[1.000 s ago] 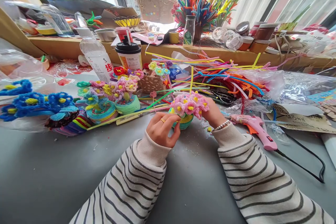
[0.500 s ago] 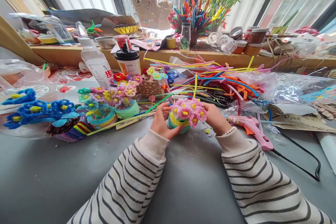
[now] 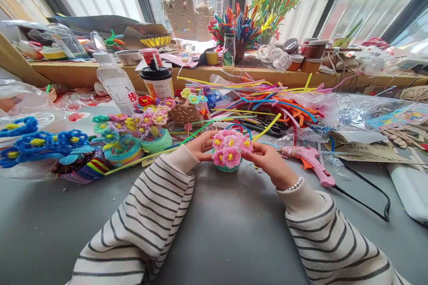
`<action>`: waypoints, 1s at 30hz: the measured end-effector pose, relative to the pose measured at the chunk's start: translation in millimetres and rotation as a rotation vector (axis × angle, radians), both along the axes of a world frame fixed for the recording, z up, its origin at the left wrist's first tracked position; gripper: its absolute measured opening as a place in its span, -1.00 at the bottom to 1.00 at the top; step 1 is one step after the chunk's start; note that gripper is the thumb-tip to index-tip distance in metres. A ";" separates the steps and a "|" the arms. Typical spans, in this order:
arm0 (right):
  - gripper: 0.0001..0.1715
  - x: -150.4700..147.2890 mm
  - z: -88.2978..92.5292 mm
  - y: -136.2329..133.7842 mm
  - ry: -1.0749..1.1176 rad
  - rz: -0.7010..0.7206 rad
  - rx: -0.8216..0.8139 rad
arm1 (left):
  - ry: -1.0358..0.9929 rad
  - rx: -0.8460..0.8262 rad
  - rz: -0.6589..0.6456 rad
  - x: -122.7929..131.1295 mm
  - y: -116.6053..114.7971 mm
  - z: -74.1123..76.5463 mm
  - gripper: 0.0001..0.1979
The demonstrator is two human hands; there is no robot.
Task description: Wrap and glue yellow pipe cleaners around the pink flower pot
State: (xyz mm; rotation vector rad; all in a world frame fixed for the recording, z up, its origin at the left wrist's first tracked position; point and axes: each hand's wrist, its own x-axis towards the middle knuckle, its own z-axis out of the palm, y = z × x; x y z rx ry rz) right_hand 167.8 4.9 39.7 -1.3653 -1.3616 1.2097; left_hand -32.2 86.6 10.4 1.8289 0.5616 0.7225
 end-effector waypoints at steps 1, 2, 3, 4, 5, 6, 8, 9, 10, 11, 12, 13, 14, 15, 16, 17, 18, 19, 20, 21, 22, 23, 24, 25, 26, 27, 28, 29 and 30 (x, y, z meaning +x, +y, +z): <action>-0.66 -0.2 0.1 -0.2 0.001 -0.001 0.001 | -0.003 0.048 0.070 -0.6 -7.3 -0.1 -0.29; -0.67 -0.2 0.2 -0.3 -0.002 -0.002 0.002 | -0.002 0.102 0.147 -0.2 -15.2 -0.2 -0.23; -0.67 -0.1 0.1 -0.2 -0.005 -0.003 0.005 | 0.013 0.162 0.218 1.5 -23.0 0.0 -0.20; -0.66 0.1 -0.1 0.1 -0.007 -0.002 0.009 | 0.025 0.228 0.279 4.3 -30.0 0.2 -0.21; -0.65 0.3 -0.5 0.4 -0.009 0.001 0.016 | 0.028 0.286 0.344 8.0 -35.6 0.6 -0.24; -0.64 0.6 -1.2 0.8 -0.009 0.002 0.026 | 0.031 0.325 0.391 12.3 -39.5 0.9 -0.26; -0.60 0.9 -3.3 2.0 -0.019 0.001 0.049 | 0.023 0.372 0.459 20.9 -42.1 1.4 -0.31; -0.59 1.0 -4.7 2.7 -0.031 -0.005 0.062 | 0.015 0.379 0.472 24.4 -41.4 1.6 -0.32; -0.58 1.1 -6.2 3.5 -0.049 -0.015 0.077 | -0.002 0.379 0.477 26.9 -39.7 1.6 -0.34; -0.58 1.2 -7.7 4.4 -0.072 -0.028 0.091 | -0.022 0.370 0.469 28.5 -37.6 1.6 -0.35; -0.57 1.2 -9.0 5.3 -0.097 -0.043 0.105 | -0.042 0.354 0.454 29.2 -35.5 1.7 -0.36; -0.58 1.1 -10.0 6.1 -0.127 -0.059 0.117 | -0.058 0.334 0.438 29.2 -33.6 1.8 -0.36; -0.58 1.0 -10.6 6.8 -0.158 -0.076 0.126 | -0.071 0.316 0.425 28.8 -32.1 2.0 -0.36; -0.60 0.9 -10.8 7.4 -0.190 -0.090 0.135 | -0.078 0.301 0.416 28.2 -31.0 2.2 -0.36; -0.61 0.7 -10.5 7.7 -0.218 -0.101 0.144 | -0.082 0.290 0.410 27.7 -30.1 2.4 -0.37; -0.62 0.5 -9.8 7.8 -0.240 -0.108 0.153 | -0.086 0.284 0.406 27.3 -29.3 2.7 -0.37; -0.63 0.3 -9.0 7.9 -0.257 -0.112 0.158 | -0.096 0.283 0.403 27.2 -28.6 2.9 -0.37; -0.63 0.2 -8.1 7.8 -0.268 -0.111 0.160 | -0.105 0.284 0.395 27.2 -27.7 3.0 -0.38; -0.63 0.2 -7.3 7.7 -0.274 -0.108 0.158 | -0.113 0.287 0.385 27.3 -26.7 2.9 -0.38; -0.63 0.2 -6.9 7.5 -0.278 -0.102 0.154 | -0.118 0.293 0.373 27.1 -25.7 2.6 -0.39; -0.63 0.4 -6.8 7.5 -0.279 -0.096 0.149 | -0.117 0.298 0.368 26.5 -24.9 2.1 -0.38; -0.63 0.6 -7.2 7.5 -0.278 -0.091 0.149 | -0.107 0.301 0.366 25.4 -24.7 1.3 -0.37; -0.63 0.8 -8.0 7.6 -0.273 -0.087 0.153 | -0.087 0.306 0.373 23.6 -25.2 0.2 -0.36; -0.62 1.1 -9.1 7.7 -0.269 -0.087 0.157 | -0.058 0.320 0.389 21.2 -26.9 -0.9 -0.34; -0.62 1.3 -10.4 7.9 -0.267 -0.090 0.160 | -0.026 0.346 0.422 18.3 -29.9 -2.0 -0.32; -0.61 1.5 -11.7 8.1 -0.265 -0.095 0.161 | 0.011 0.386 0.473 15.2 -34.4 -3.0 -0.31; -0.59 1.6 -12.8 8.3 -0.261 -0.101 0.159 | 0.042 0.447 0.536 12.1 -40.3 -3.6 -0.31; -0.58 1.5 -13.8 8.4 -0.254 -0.104 0.154 | 0.067 0.518 0.638 9.4 -47.3 -3.9 -0.35; -0.57 1.4 -14.5 8.6 -0.244 -0.104 0.148 | 0.091 0.610 0.750 7.4 -55.2 -3.7 -0.43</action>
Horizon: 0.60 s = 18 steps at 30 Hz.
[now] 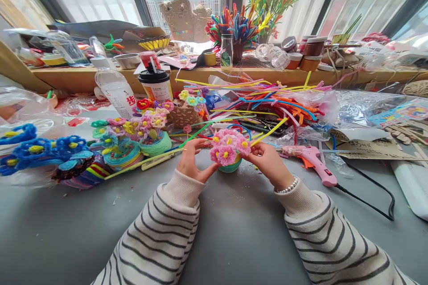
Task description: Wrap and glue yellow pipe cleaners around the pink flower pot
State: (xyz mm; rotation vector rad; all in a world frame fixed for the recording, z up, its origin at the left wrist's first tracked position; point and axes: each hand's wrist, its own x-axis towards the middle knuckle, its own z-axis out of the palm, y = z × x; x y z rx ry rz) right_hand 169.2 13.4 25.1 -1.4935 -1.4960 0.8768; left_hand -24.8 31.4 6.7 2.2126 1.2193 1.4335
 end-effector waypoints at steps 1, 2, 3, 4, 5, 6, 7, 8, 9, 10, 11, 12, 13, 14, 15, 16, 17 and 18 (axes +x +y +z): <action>-0.56 -0.2 -0.5 0.1 0.015 0.001 -0.004 | 0.023 0.102 0.098 -1.2 -8.3 0.5 -0.52; -0.55 -0.4 -0.8 0.3 0.031 0.003 -0.007 | 0.045 0.199 0.157 -1.3 -16.4 1.3 -0.63; -0.55 -0.7 -1.0 0.4 0.046 0.006 -0.006 | 0.100 0.287 0.182 -0.4 -23.9 2.1 -0.76; -0.54 -0.9 -1.2 0.5 0.059 0.009 -0.004 | 0.181 0.375 0.163 1.4 -30.2 2.9 -0.84; -0.54 -1.1 -1.4 0.6 0.069 0.010 0.000 | 0.274 0.449 0.132 4.0 -35.2 3.5 -0.86; -0.54 -1.2 -1.6 0.6 0.076 0.009 0.003 | 0.367 0.514 0.102 7.0 -38.5 3.8 -0.84; -0.54 -1.3 -1.7 0.7 0.081 0.009 0.008 | 0.446 0.562 0.080 10.3 -40.3 3.9 -0.80; -0.55 -1.5 -1.9 0.7 0.084 0.011 0.014 | 0.507 0.593 0.068 13.4 -40.6 3.6 -0.76; -0.55 -1.6 -2.0 0.7 0.087 0.012 0.022 | 0.546 0.609 0.066 16.2 -39.9 3.1 -0.73; -0.56 -1.8 -2.2 0.6 0.091 0.012 0.031 | 0.567 0.612 0.071 18.6 -38.4 2.5 -0.71; -0.57 -2.0 -2.3 0.6 0.096 0.013 0.039 | 0.577 0.606 0.074 20.5 -36.6 1.8 -0.70; -0.58 -2.1 -2.4 0.6 0.102 0.012 0.046 | 0.577 0.601 0.078 21.9 -34.7 1.1 -0.70; -0.58 -2.2 -2.6 0.6 0.106 0.010 0.049 | 0.576 0.595 0.078 22.9 -33.0 0.4 -0.70; -0.59 -2.2 -2.8 0.6 0.109 0.008 0.051 | 0.574 0.588 0.075 23.5 -31.5 -0.2 -0.71; -0.59 -2.1 -3.0 0.7 0.112 0.008 0.051 | 0.573 0.581 0.069 24.0 -30.4 -0.8 -0.71; -0.59 -2.0 -3.2 0.8 0.114 0.010 0.051 | 0.567 0.576 0.066 24.3 -29.5 -1.3 -0.72; -0.59 -1.7 -3.4 0.8 0.115 0.014 0.050 | 0.558 0.569 0.070 24.6 -28.9 -1.7 -0.72; -0.59 -1.5 -3.6 0.9 0.117 0.018 0.049 | 0.549 0.561 0.074 24.8 -28.5 -2.1 -0.71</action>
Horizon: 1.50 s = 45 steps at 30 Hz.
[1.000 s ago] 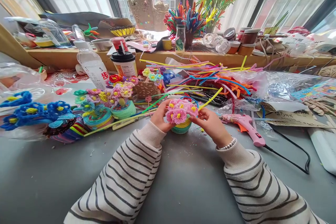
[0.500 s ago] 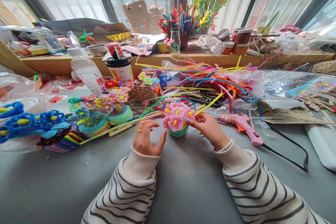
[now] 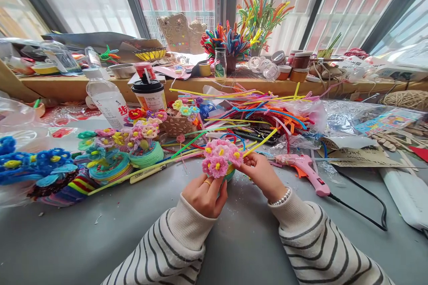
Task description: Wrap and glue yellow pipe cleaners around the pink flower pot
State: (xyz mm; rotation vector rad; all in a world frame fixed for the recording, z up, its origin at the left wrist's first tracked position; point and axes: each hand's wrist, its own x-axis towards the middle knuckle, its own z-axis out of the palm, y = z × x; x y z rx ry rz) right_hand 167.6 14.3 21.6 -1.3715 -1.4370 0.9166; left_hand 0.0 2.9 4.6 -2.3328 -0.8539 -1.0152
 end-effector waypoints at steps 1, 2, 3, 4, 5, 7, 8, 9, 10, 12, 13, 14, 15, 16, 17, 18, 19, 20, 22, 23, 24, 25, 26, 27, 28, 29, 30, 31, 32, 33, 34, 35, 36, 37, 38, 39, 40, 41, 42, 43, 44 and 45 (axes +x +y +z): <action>-0.58 0.2 -0.2 0.1 0.002 0.006 -0.002 | -0.009 -0.007 0.003 0.2 0.4 -0.4 -0.71; -0.58 0.3 -0.3 0.1 0.006 0.011 -0.004 | -0.012 -0.014 0.002 0.4 0.7 -0.8 -0.70; -0.57 0.4 -0.3 0.1 0.010 0.015 -0.006 | -0.013 -0.018 0.000 0.5 1.1 -1.2 -0.70; -0.56 0.4 -0.4 0.2 0.014 0.018 -0.008 | -0.014 -0.020 0.002 0.6 1.5 -1.5 -0.71; -0.56 0.3 -0.4 0.2 0.017 0.018 -0.009 | -0.015 -0.018 0.004 0.6 2.0 -1.8 -0.72; -0.56 0.6 -0.3 0.6 0.015 0.021 -0.016 | -0.017 -0.003 0.011 0.7 2.7 -1.8 -0.75; -0.57 1.0 -0.1 0.9 0.011 0.023 -0.023 | -0.013 0.003 0.010 0.8 3.0 -1.5 -0.76; -0.58 1.6 0.2 1.4 0.006 0.026 -0.031 | -0.006 0.005 0.007 1.1 3.0 -1.1 -0.78; -0.60 2.4 0.7 1.9 0.002 0.030 -0.040 | 0.006 0.004 -0.001 1.5 2.9 -0.7 -0.79; -0.65 4.4 2.2 3.6 -0.001 0.033 -0.051 | 0.007 -0.009 0.004 2.8 2.3 -0.2 -0.83; -0.67 5.2 3.2 4.8 -0.002 0.029 -0.051 | -0.005 -0.018 0.015 3.7 1.9 -0.3 -0.85; -0.69 5.8 4.4 6.2 -0.004 0.023 -0.048 | -0.020 -0.026 0.024 4.5 1.5 -0.6 -0.86; -0.71 5.9 5.5 8.0 -0.007 0.015 -0.043 | -0.035 -0.034 0.030 5.2 1.2 -1.2 -0.86; -0.72 5.7 6.5 10.1 -0.011 0.009 -0.037 | -0.048 -0.041 0.034 5.6 1.1 -1.9 -0.86; -0.73 4.9 7.2 12.5 -0.015 0.005 -0.028 | -0.055 -0.045 0.034 5.7 1.2 -2.5 -0.85; -0.74 3.8 7.7 15.1 -0.019 0.003 -0.018 | -0.047 -0.047 0.024 5.4 1.6 -3.0 -0.85; -0.75 2.4 7.8 17.9 -0.022 0.004 -0.008 | -0.033 -0.045 0.014 4.9 2.1 -3.4 -0.85; -0.77 0.9 7.5 20.5 -0.026 0.004 0.003 | -0.019 -0.039 0.009 4.1 2.9 -3.5 -0.85; -0.79 -1.6 6.3 25.0 -0.032 0.001 0.021 | 0.009 -0.014 0.002 2.4 4.8 -3.5 -0.83; -0.80 -2.4 5.5 26.7 -0.035 -0.001 0.029 | 0.016 0.002 0.001 1.7 5.9 -3.4 -0.82; -0.80 -2.9 4.8 27.9 -0.037 -0.001 0.037 | 0.015 0.018 0.005 1.2 6.8 -3.3 -0.82; -0.80 -3.2 4.3 28.6 -0.038 0.000 0.045 | 0.014 0.035 0.006 0.9 7.7 -3.3 -0.82; -0.80 -3.3 3.9 28.9 -0.036 0.003 0.052 | 0.015 0.048 0.005 0.8 8.5 -3.3 -0.82; -0.81 -3.3 3.7 29.0 -0.032 0.008 0.059 | 0.012 0.059 0.007 0.9 9.2 -3.3 -0.83; -0.81 -3.3 3.6 28.9 -0.025 0.016 0.066 | 0.005 0.064 0.013 1.0 9.8 -3.3 -0.85; -0.82 -3.4 3.5 28.8 -0.015 0.027 0.073 | -0.001 0.065 0.021 1.1 10.5 -3.2 -0.85; -0.83 -3.6 3.4 28.7 -0.003 0.042 0.078 | -0.006 0.066 0.026 1.0 11.3 -3.1 -0.85; -0.84 -3.8 3.0 28.6 0.011 0.061 0.083 | -0.015 0.070 0.023 0.5 12.2 -2.9 -0.85; -0.84 -4.0 2.6 28.4 0.026 0.081 0.084 | -0.023 0.073 0.013 -0.4 13.3 -2.6 -0.84; -0.84 -4.0 1.9 28.1 0.041 0.098 0.083 | -0.024 0.075 -0.006 -1.9 14.5 -2.2 -0.84; -0.83 -3.9 1.2 27.6 0.054 0.109 0.081 | -0.018 0.071 -0.030 -3.9 15.7 -1.7 -0.83; -0.83 -3.6 0.5 26.8 0.064 0.113 0.078 | -0.007 0.059 -0.056 -6.5 17.0 -1.1 -0.83; -0.82 -3.2 0.1 25.5 0.070 0.110 0.078 | 0.008 0.035 -0.076 -9.7 18.3 -0.5 -0.83; -0.82 -2.8 -0.2 23.8 0.074 0.103 0.081 | 0.023 -0.002 -0.088 -13.4 19.6 0.3 -0.83; -0.82 -2.7 -0.1 21.7 0.074 0.096 0.086 | 0.036 -0.048 -0.094 -17.6 21.2 1.2 -0.83; -0.81 -2.8 0.3 19.2 0.072 0.091 0.092 | 0.043 -0.091 -0.105 -22.2 23.0 2.2 -0.82; -0.81 -3.3 1.0 16.4 0.068 0.089 0.099 | 0.045 -0.136 -0.117 -27.1 25.1 3.3 -0.82; -0.80 -4.2 1.9 13.6 0.065 0.089 0.105 | 0.045 -0.179 -0.130 -32.1 27.7 4.3 -0.81; -0.79 -5.4 2.9 10.8 0.061 0.090 0.110 | 0.041 -0.218 -0.147 -37.1 30.5 5.2 -0.81; -0.77 -7.0 3.8 8.4 0.058 0.093 0.113 | 0.035 -0.254 -0.161 -41.8 33.5 6.0 -0.81; -0.76 -8.7 4.6 6.5 0.056 0.097 0.113 | 0.028 -0.289 -0.170 -45.9 36.2 6.4 -0.82; -0.74 -10.4 5.3 5.1 0.056 0.100 0.109 | 0.016 -0.322 -0.175 -49.3 38.4 6.6 -0.83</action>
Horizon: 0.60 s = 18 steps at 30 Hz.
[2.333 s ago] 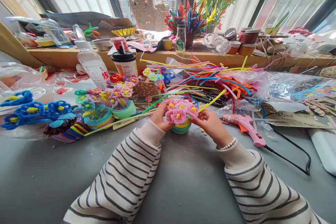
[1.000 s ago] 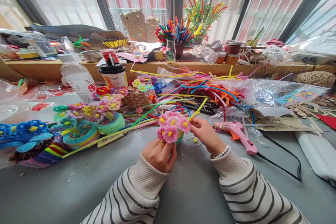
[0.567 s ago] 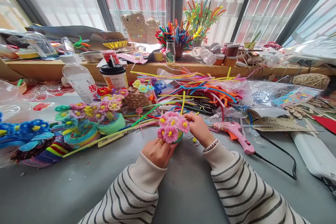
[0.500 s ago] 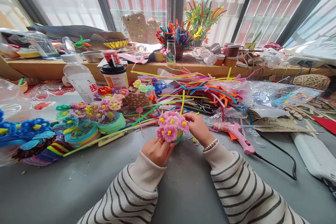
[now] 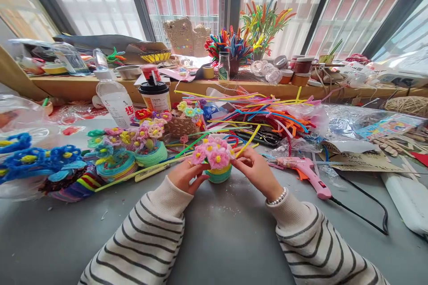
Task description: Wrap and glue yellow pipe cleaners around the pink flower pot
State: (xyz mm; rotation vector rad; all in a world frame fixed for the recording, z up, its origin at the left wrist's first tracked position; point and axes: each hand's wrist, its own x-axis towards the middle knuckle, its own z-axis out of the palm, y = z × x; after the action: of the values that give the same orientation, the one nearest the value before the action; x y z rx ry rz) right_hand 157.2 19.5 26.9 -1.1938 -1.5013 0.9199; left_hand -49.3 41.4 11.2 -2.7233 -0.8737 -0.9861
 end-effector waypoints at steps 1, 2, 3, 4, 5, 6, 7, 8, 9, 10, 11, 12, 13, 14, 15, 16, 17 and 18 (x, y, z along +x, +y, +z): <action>-0.72 -1.5 0.6 -0.8 0.000 0.000 -0.006 | -0.014 -0.028 0.001 -2.4 1.5 -0.2 -0.83; -0.71 -2.7 1.0 -1.0 -0.003 -0.004 -0.012 | -0.031 -0.048 0.003 -3.8 2.0 -0.5 -0.84; -0.69 -3.6 1.2 -0.8 -0.008 -0.011 -0.015 | -0.052 -0.058 0.008 -4.1 1.4 -1.1 -0.83; -0.69 -4.0 1.3 -0.2 -0.017 -0.019 -0.013 | -0.074 -0.054 0.017 -3.2 0.0 -1.7 -0.81; -0.69 -4.1 1.3 0.5 -0.029 -0.027 -0.008 | -0.098 -0.041 0.034 -1.4 -2.2 -2.2 -0.79; -0.69 -3.9 1.1 1.3 -0.041 -0.030 -0.002 | -0.118 -0.019 0.055 1.2 -4.9 -2.6 -0.78; -0.69 -3.5 0.8 2.0 -0.053 -0.031 0.000 | -0.135 0.012 0.073 4.4 -7.7 -2.7 -0.78; -0.69 -3.1 0.5 2.7 -0.061 -0.031 -0.001 | -0.151 0.048 0.086 8.0 -10.4 -2.6 -0.79; -0.68 -2.8 0.1 3.2 -0.068 -0.032 -0.007 | -0.167 0.087 0.090 11.8 -12.7 -2.3 -0.81; -0.67 -2.5 -0.2 3.5 -0.074 -0.034 -0.015 | -0.172 0.117 0.088 15.4 -14.5 -1.9 -0.82; -0.66 -2.3 -0.4 3.7 -0.081 -0.036 -0.023 | -0.166 0.137 0.086 18.7 -15.7 -1.3 -0.82; -0.66 -2.2 -0.3 3.8 -0.088 -0.039 -0.030 | -0.151 0.147 0.086 21.4 -16.4 -0.6 -0.82; -0.67 -2.1 0.0 3.8 -0.095 -0.042 -0.035 | -0.133 0.150 0.092 23.4 -16.7 0.0 -0.82; -0.68 -2.0 0.6 3.9 -0.102 -0.044 -0.038 | -0.113 0.150 0.104 24.7 -16.6 0.4 -0.82; -0.69 -1.9 1.4 4.0 -0.108 -0.046 -0.041 | -0.097 0.153 0.115 25.3 -16.4 0.6 -0.82; -0.70 -1.8 2.3 4.1 -0.114 -0.048 -0.044 | -0.091 0.161 0.123 25.4 -16.0 0.6 -0.83; -0.71 -1.7 3.2 4.3 -0.120 -0.050 -0.048 | -0.091 0.172 0.128 25.2 -15.6 0.3 -0.83; -0.71 -1.7 3.9 4.6 -0.125 -0.052 -0.053 | -0.090 0.178 0.129 24.8 -15.3 -0.3 -0.83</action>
State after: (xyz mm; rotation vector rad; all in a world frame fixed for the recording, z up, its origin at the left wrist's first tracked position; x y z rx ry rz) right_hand 155.5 24.0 30.8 -1.3439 -1.5450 0.8689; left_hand -24.6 26.1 10.8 -2.4603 -0.9153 -1.1096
